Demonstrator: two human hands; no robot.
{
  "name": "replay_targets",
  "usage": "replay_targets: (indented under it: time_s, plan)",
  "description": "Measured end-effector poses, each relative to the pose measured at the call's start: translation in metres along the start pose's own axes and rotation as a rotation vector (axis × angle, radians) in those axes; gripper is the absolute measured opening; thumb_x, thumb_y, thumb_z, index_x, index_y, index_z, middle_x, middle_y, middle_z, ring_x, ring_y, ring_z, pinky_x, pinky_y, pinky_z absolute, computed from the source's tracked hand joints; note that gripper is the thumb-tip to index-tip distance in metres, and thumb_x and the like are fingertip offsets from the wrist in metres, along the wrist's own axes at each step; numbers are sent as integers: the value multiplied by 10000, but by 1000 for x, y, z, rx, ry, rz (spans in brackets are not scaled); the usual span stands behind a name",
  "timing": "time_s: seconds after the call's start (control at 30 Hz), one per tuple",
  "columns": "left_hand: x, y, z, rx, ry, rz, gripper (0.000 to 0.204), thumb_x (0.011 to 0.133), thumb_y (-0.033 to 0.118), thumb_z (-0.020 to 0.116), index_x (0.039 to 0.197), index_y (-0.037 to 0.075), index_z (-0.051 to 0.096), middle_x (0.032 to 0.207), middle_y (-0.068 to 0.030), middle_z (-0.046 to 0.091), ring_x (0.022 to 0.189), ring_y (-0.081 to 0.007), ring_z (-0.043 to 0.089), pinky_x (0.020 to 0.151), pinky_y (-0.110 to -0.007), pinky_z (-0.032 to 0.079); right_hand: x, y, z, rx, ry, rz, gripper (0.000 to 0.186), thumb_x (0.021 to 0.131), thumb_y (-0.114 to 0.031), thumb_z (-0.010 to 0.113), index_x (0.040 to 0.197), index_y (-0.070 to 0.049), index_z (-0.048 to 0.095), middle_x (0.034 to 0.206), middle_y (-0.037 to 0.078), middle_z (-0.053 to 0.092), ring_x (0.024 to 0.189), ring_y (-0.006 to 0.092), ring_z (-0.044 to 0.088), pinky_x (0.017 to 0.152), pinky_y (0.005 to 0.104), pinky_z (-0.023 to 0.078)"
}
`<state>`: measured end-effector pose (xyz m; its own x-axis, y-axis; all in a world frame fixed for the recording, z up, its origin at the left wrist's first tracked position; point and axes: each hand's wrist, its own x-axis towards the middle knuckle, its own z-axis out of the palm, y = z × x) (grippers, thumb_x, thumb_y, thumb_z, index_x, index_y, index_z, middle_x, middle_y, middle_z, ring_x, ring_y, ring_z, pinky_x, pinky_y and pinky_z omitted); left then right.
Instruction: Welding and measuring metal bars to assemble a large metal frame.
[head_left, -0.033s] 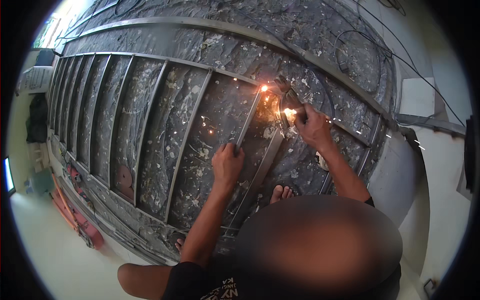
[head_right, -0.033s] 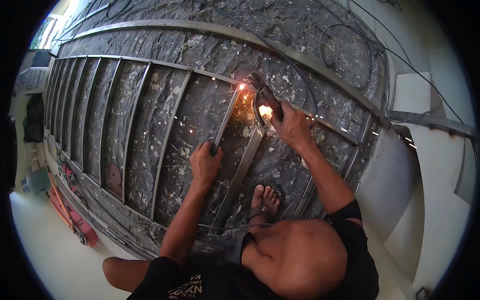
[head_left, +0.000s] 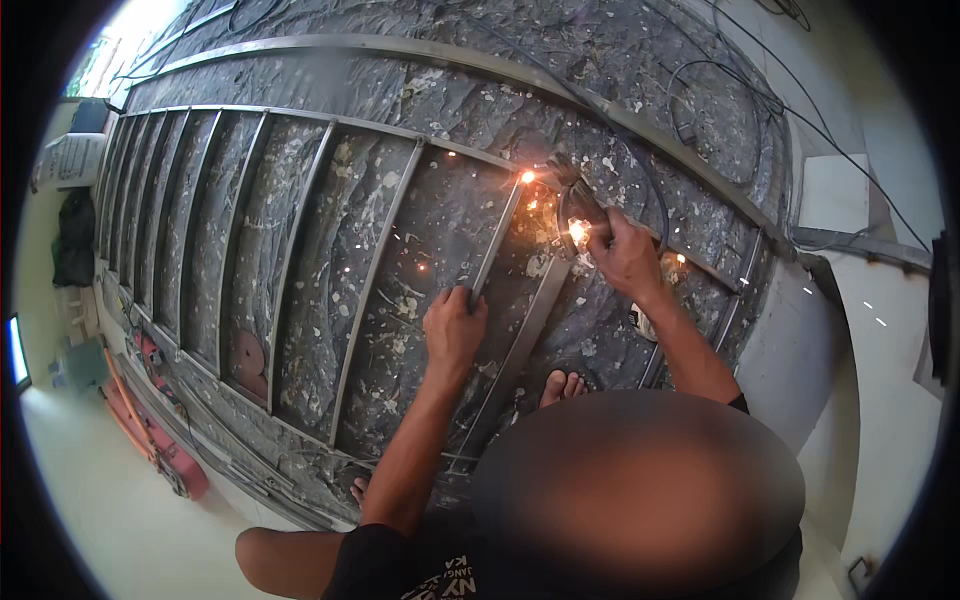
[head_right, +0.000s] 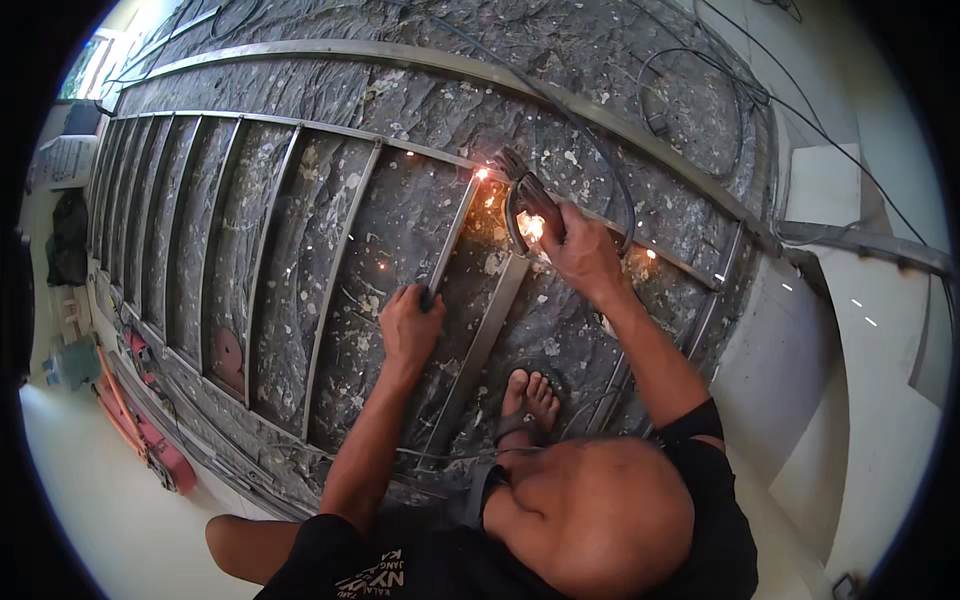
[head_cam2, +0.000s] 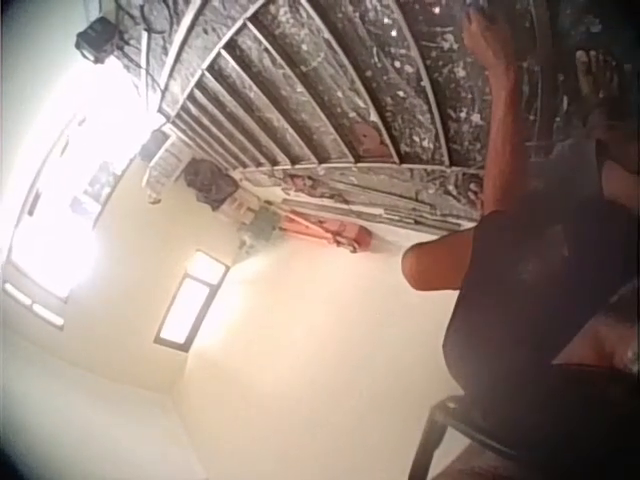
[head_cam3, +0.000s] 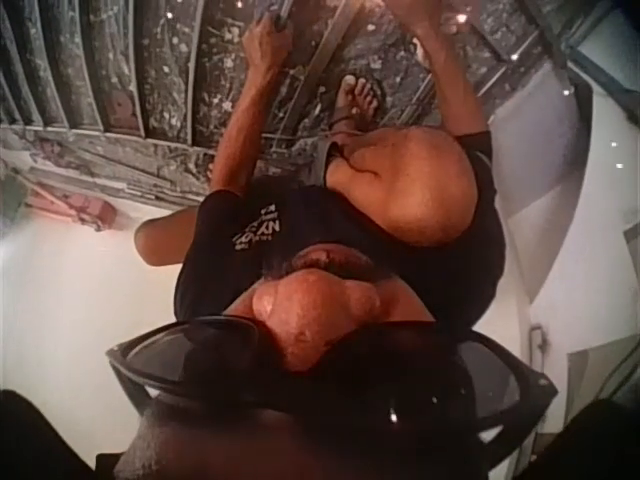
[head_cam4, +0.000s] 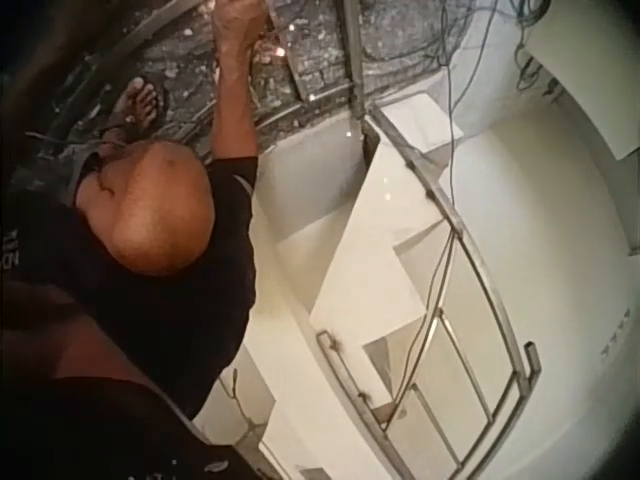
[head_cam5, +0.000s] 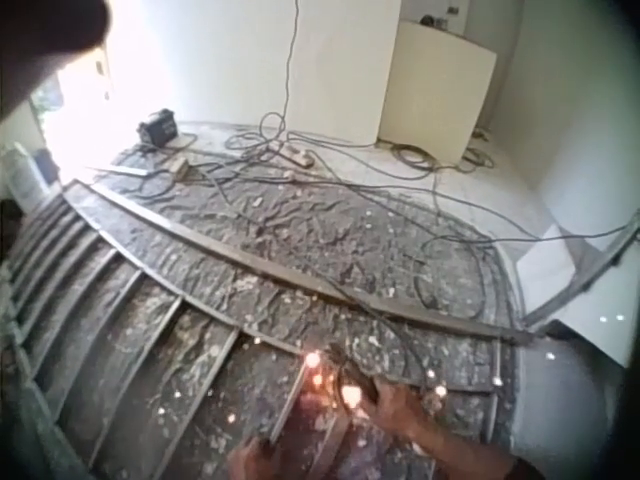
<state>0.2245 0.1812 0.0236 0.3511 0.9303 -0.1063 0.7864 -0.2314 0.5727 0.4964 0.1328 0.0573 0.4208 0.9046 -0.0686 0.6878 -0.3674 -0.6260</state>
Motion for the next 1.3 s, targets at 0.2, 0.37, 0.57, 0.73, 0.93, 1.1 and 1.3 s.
replay_targets:
  time_s: [0.2,0.37,0.57,0.73,0.93,1.1,1.3]
  plan:
    - [0,1,-5,-1,-48,-8,182,766,193,678,831,28,637,833,-196,631,767,-414,629,702,-499,505,-3,0,4,49,-15,-50,224,854,-148,640,986,11,555,786,259,629,746,448,634,614,475,478]
    - [0,0,-6,2,-74,-28,184,769,186,672,850,23,644,858,-196,637,784,-411,632,712,-497,507,-3,0,5,11,-60,-18,225,851,-137,642,980,20,547,760,262,627,725,447,635,603,475,476]
    - [0,2,-6,2,-73,-23,189,757,172,681,865,19,654,863,-193,639,784,-407,634,710,-490,510,-1,4,7,31,-87,10,235,844,-137,647,989,20,549,765,261,637,729,440,642,607,468,485]
    - [0,2,-7,14,-74,-20,184,752,168,683,860,22,651,856,-188,636,780,-403,633,707,-487,511,1,2,13,7,-70,-18,260,837,-144,655,1007,20,545,752,261,637,725,444,641,616,479,485]
    - [0,0,-5,6,-66,-20,184,754,169,686,848,18,642,850,-186,632,776,-400,632,704,-488,509,4,0,14,22,-75,-42,264,837,-144,653,1005,25,539,742,272,628,723,453,634,617,484,483]
    - [-1,-1,-3,-1,-56,-2,194,759,182,691,844,15,642,848,-188,635,772,-400,634,693,-486,507,4,0,14,4,-114,-10,261,842,-144,643,1006,27,535,743,280,624,731,458,632,623,493,479]
    - [-2,2,-6,28,-141,-110,263,773,240,714,927,27,694,871,-210,680,790,-391,663,709,-439,524,6,-8,7,-37,-182,31,314,801,-81,636,1063,34,507,806,319,634,819,505,614,703,570,473]
